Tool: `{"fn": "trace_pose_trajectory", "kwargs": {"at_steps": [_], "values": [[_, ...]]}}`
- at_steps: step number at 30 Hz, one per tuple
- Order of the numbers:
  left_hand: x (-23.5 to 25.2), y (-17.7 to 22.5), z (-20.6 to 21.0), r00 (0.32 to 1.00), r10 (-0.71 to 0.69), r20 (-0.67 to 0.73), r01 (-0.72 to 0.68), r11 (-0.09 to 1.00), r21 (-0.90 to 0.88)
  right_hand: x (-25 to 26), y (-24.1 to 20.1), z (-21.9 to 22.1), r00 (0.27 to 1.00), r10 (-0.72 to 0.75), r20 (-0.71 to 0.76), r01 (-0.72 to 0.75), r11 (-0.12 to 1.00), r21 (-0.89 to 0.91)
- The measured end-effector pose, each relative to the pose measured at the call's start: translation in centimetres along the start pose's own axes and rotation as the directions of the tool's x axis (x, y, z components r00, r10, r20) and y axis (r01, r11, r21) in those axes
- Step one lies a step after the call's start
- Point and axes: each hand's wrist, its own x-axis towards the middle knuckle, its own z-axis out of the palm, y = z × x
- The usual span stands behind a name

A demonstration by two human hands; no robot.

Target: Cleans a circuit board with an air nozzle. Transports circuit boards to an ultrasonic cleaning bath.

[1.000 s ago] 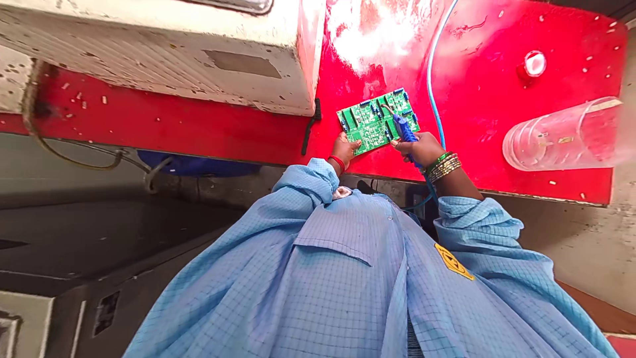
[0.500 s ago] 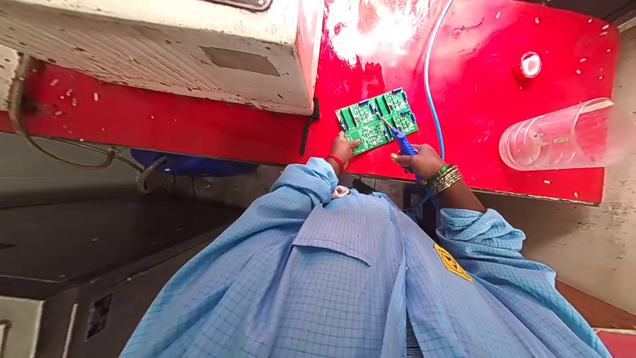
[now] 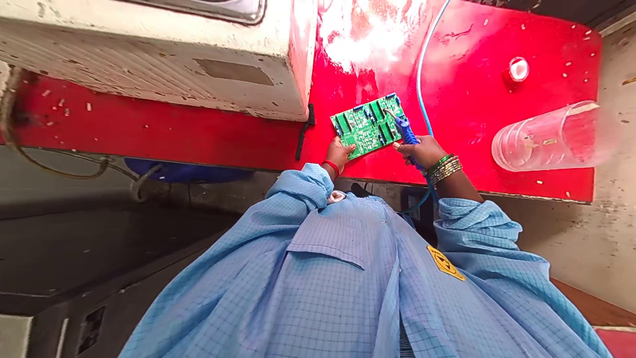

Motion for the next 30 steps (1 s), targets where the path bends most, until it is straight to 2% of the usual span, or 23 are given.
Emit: {"fn": "trace_pose_trajectory", "kwargs": {"at_steps": [6, 18, 25, 30], "values": [[-0.1, 0.1, 0.0, 1.000, 0.002, -0.001, -0.002, 1.000, -0.002, 0.3, -1.0, -0.1, 1.000, -0.019, -0.015, 0.020, 1.000, 0.006], [-0.3, 0.2, 0.1, 1.000, 0.003, 0.002, -0.003, 1.000, -0.002, -2.3, 2.4, -0.7, 1.000, -0.005, 0.025, 0.008, 0.992, -0.123], [-0.3, 0.2, 0.1, 1.000, 0.005, 0.001, -0.005, 1.000, -0.006, 0.1, -0.4, -0.2, 1.000, -0.010, -0.003, 0.010, 0.999, -0.032], [-0.3, 0.2, 0.1, 1.000, 0.004, -0.001, -0.004, 1.000, -0.007, 0.1, -1.0, -0.3, 1.000, -0.004, 0.006, 0.005, 0.999, -0.037]]}}
